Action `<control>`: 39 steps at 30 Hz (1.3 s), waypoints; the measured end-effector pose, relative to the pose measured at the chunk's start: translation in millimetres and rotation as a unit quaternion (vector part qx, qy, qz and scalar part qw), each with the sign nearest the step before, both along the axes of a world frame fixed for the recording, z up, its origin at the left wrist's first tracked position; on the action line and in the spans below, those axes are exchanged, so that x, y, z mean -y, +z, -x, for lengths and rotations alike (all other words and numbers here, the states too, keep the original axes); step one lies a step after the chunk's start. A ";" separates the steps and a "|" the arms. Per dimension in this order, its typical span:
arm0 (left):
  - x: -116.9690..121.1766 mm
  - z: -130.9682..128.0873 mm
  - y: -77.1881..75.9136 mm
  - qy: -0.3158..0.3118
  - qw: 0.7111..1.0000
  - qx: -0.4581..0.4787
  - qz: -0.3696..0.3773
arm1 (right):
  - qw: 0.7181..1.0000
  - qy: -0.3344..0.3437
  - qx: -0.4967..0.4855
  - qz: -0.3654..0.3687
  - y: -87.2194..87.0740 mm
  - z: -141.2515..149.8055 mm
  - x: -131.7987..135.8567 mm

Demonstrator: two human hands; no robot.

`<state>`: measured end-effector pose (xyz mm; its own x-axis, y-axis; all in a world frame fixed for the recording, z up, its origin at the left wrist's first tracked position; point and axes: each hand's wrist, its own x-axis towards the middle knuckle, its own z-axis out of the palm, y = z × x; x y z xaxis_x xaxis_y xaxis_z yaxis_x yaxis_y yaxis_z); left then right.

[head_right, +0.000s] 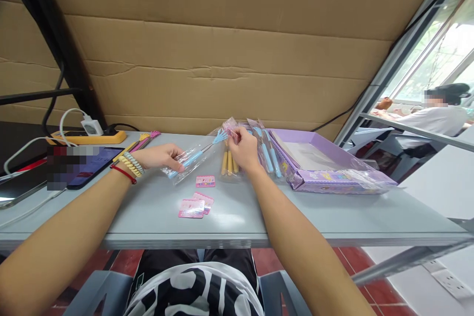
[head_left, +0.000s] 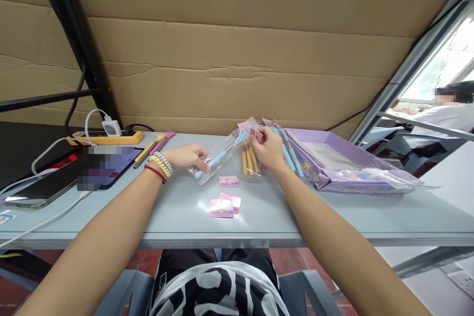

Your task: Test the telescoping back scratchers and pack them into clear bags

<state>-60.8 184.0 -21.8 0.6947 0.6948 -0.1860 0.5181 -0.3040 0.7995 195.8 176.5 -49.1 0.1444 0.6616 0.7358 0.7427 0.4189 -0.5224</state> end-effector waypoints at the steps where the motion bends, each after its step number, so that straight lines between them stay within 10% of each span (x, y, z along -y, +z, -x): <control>1: 0.0 0.9 0.6 -0.005 1.000 -0.006 0.004 | 1.000 0.000 -0.002 0.001 0.0 -0.9 -0.8; 22: -3.1 3.3 -0.1 -0.022 0.994 -0.081 -0.074 | 0.992 -0.118 -0.034 0.000 1.3 -15.9 -11.3; 39: 0.3 1.9 3.3 -0.032 0.992 -0.096 -0.075 | 0.995 -0.061 -0.046 -0.063 -2.9 -15.3 -16.3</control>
<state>-62.7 183.7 -18.5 0.7009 0.6797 -0.2161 0.6314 -0.4504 0.6313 211.1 192.8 -51.9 0.2888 0.5381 0.7919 0.7430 0.3957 -0.5398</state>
